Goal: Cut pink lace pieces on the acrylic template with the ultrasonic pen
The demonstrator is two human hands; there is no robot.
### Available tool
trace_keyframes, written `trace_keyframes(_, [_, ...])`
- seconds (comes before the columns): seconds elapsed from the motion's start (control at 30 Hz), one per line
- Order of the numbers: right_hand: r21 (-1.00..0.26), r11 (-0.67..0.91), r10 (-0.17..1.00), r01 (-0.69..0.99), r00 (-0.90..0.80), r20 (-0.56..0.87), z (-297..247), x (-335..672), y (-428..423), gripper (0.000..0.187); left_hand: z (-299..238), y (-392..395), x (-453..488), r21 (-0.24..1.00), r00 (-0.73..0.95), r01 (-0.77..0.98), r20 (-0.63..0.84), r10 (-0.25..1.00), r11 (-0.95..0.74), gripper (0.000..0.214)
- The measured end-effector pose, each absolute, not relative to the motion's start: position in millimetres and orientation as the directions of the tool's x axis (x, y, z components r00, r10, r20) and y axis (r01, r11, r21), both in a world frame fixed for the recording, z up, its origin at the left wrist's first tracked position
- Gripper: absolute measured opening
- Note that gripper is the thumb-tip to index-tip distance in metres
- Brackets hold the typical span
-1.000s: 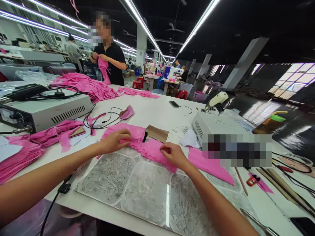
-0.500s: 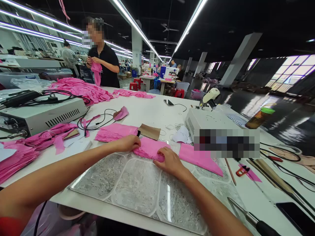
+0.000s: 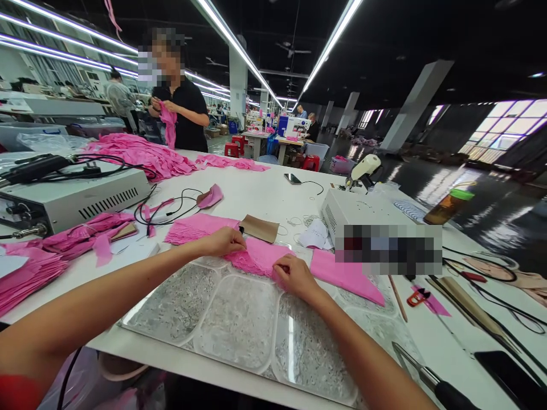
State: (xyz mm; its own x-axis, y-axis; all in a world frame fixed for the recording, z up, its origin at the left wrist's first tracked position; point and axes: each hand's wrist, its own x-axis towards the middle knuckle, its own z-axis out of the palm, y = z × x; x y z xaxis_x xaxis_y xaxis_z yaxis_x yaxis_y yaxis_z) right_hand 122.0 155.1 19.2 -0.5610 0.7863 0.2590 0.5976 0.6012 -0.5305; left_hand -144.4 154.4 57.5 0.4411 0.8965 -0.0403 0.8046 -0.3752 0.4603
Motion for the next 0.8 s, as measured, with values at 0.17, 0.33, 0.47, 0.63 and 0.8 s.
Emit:
trace_keyframes(0.17, [-0.494, 0.58, 0.813, 0.648, -0.497, 0.304, 26.5, 107.1, 144.9, 0.022, 57.1, 153.7, -138.2, 0.448, 0.474, 0.786, 0.003, 0.88, -0.425, 0.028])
trace_keyframes(0.33, [-0.467, 0.598, 0.8, 0.651, -0.518, 0.303, 24.1, 87.8, 141.8, 0.011, 57.0, 153.3, -137.9, 0.419, 0.483, 0.784, 0.052, 0.874, -0.458, 0.031])
trace_keyframes(0.47, [-0.51, 0.589, 0.804, 0.627, -0.522, 0.285, 18.6, 88.5, 150.5, 0.016, 59.6, 151.2, -140.2, 0.38, 0.487, 0.792, 0.078, 0.87, -0.478, 0.032])
trace_keyframes(0.63, [-0.598, 0.568, 0.811, 0.565, -0.509, 0.289, 16.2, 94.1, 159.6, 0.018, 68.3, 144.4, -130.7, 0.313, 0.466, 0.819, 0.123, 0.876, -0.48, 0.027])
trace_keyframes(0.8, [-0.638, 0.566, 0.81, 0.522, -0.496, 0.312, 17.3, 92.7, 160.0, 0.019, 66.6, 135.3, -93.1, 0.211, 0.423, 0.871, 0.142, 0.895, -0.444, 0.026])
